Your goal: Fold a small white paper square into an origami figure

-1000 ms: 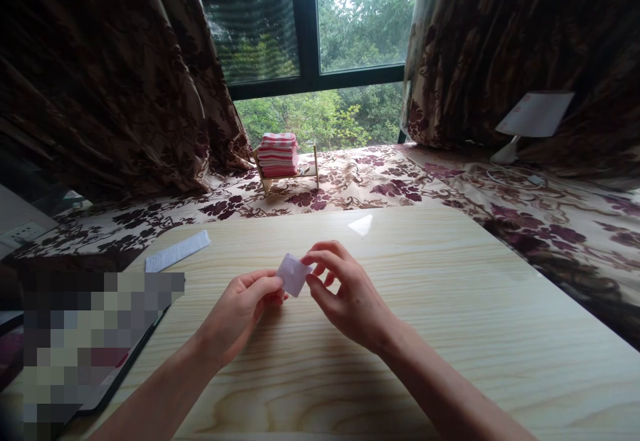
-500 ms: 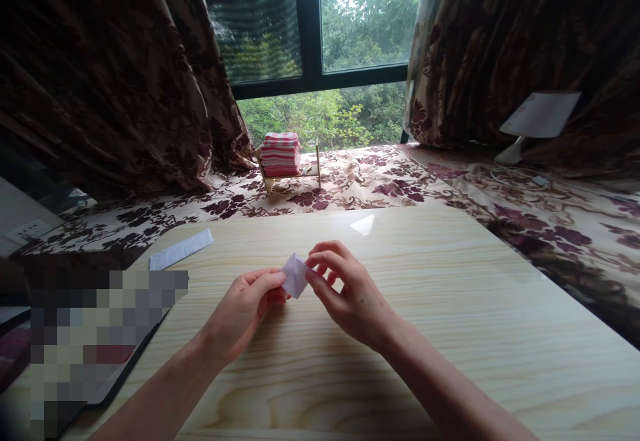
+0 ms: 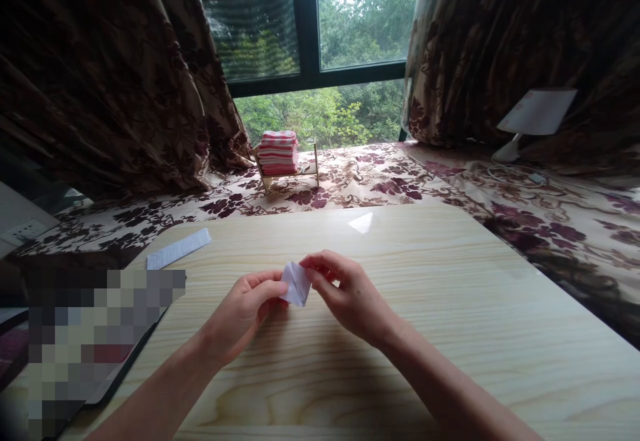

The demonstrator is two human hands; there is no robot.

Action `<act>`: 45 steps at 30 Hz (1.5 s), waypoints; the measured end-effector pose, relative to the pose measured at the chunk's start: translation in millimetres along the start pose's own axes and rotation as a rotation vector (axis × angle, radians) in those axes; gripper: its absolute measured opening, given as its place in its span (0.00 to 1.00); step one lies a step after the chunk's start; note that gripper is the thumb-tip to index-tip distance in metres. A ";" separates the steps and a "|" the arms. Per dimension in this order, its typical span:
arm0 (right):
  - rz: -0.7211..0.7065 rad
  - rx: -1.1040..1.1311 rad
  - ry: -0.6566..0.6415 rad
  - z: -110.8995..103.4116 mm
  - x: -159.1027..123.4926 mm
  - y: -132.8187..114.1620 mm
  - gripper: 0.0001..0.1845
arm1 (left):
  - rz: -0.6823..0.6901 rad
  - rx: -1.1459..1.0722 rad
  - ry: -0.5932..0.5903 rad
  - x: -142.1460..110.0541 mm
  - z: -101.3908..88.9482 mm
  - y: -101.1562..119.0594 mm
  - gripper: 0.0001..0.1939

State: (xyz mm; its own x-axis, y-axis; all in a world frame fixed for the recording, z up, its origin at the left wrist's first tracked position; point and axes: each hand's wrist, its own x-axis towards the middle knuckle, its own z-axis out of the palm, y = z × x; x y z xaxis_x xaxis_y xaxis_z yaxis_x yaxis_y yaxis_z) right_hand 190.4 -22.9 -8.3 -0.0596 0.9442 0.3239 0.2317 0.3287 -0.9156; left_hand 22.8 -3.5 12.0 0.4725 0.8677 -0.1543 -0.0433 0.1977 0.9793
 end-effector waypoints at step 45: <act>-0.192 -0.117 -0.030 -0.2 0.2 -6.3 0.06 | -0.067 -0.054 0.073 -0.3 2.0 -0.3 0.12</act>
State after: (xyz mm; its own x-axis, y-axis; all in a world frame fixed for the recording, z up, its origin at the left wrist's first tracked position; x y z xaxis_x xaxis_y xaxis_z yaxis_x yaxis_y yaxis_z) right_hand 189.2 -24.8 -2.4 -0.1424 0.8652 0.4809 0.3246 0.4998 -0.8030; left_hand 24.4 -4.7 12.0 0.4105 0.8824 -0.2300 -0.0623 0.2788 0.9583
